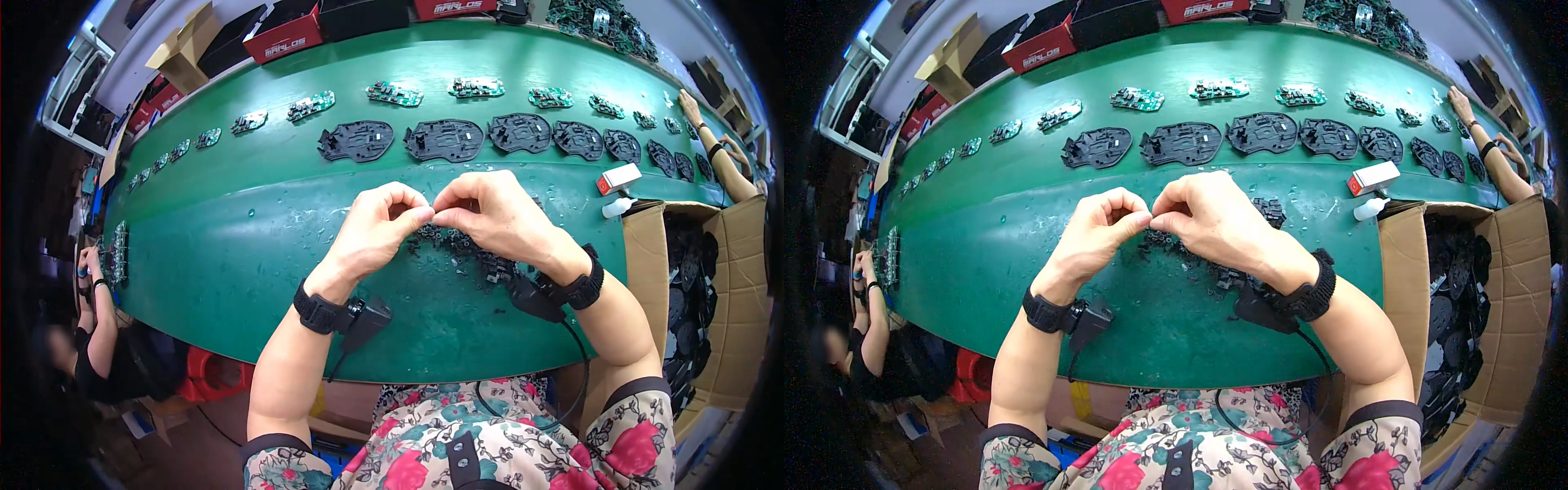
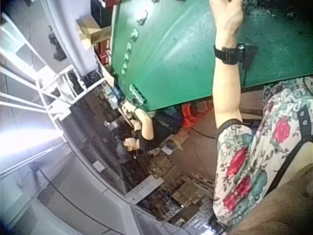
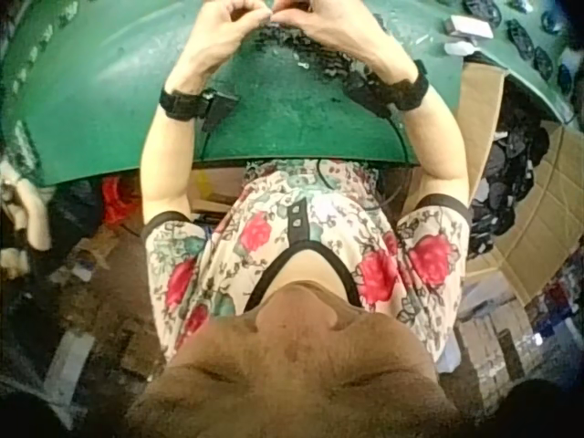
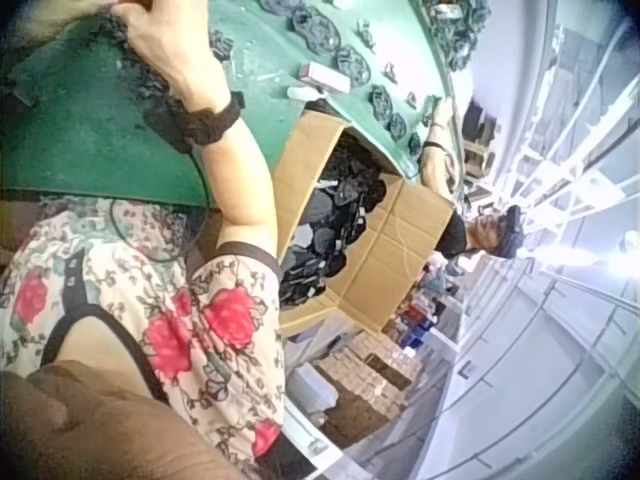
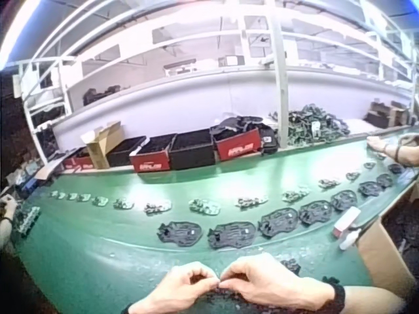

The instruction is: The person assembles electronic components on a green workbench, picking up small black plastic parts and inserting them into larger black housings. They also apply a liquid from a white bottle onto the components. The person works on multiple units sequentially, placing finished items aside.

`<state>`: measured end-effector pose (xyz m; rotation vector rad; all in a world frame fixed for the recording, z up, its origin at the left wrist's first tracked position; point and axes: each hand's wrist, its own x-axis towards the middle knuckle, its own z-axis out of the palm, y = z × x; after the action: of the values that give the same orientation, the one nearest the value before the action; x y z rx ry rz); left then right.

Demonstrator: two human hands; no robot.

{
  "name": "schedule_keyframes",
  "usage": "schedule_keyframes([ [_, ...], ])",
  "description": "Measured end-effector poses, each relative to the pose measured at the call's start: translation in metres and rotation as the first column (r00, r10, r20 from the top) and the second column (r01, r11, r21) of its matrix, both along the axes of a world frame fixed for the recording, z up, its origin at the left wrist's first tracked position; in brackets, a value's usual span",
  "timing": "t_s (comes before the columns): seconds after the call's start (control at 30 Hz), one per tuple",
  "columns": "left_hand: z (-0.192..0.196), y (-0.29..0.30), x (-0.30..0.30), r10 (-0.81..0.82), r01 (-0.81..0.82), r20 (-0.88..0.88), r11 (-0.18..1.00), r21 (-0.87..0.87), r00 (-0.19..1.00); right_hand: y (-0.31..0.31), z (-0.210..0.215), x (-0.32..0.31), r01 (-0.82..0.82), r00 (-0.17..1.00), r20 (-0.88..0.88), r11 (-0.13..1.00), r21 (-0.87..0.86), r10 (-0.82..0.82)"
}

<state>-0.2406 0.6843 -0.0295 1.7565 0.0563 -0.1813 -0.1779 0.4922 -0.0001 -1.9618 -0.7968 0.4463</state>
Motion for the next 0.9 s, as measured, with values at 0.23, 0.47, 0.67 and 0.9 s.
schedule_keyframes([
  [0.23,-0.002,0.002,-0.013,0.033,-0.084,-0.104,0.839,-0.538,0.994,0.009,-0.004,-0.01,0.034,0.956,0.278,0.976,0.215,-0.094],
  [0.47,-0.004,-0.01,-0.022,-0.016,-0.111,-0.17,0.695,-0.71,0.985,0.017,-0.003,-0.018,0.024,0.713,0.67,0.962,0.273,-0.208],
  [0.67,0.018,-0.021,-0.027,0.085,-0.178,-0.16,0.627,-0.758,0.983,0.015,-0.001,-0.02,0.048,0.752,0.602,0.933,0.357,-0.269],
  [0.9,0.014,-0.017,-0.03,0.143,-0.258,-0.218,0.654,-0.711,0.965,0.016,0.003,-0.032,0.001,0.746,0.629,0.945,0.328,-0.22],
])
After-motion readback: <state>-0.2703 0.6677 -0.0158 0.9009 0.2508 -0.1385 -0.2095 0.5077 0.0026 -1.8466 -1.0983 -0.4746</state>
